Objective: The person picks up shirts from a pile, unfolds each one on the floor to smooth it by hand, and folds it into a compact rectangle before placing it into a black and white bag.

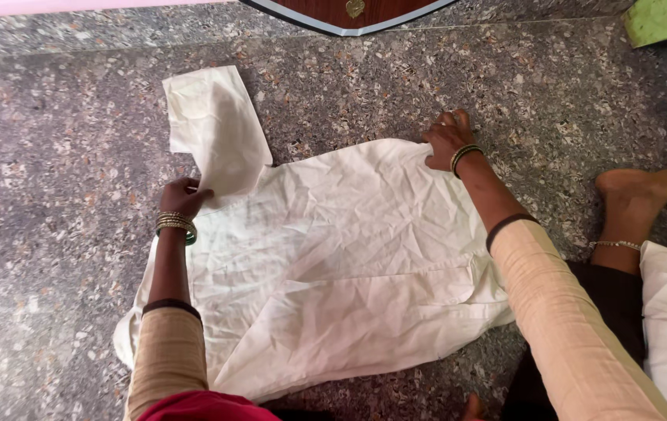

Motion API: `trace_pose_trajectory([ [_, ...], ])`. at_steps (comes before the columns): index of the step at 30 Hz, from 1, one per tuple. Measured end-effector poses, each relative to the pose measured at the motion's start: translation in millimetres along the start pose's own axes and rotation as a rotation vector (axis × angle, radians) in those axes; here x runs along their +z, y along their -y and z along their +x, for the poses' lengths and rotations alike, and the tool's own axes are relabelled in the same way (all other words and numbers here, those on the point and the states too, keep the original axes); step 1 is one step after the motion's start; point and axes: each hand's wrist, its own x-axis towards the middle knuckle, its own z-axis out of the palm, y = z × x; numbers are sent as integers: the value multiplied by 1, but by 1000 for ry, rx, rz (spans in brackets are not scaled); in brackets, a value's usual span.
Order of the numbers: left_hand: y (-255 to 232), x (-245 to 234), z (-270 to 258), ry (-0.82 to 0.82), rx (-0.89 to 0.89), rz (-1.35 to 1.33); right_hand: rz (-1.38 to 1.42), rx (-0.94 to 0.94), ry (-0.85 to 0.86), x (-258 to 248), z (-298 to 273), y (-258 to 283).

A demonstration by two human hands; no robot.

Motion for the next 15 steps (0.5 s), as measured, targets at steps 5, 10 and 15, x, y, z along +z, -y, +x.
trace_pose_trajectory([
  [5,-17,-50,-84,-35,407,-132,23,8,-156,-6,-64,-10],
  [10,-14,-69,-230,-187,634,56,85,37,-307,17,-160,-11],
  [15,32,-35,-332,-88,313,403,-11,94,-182,52,-235,5],
])
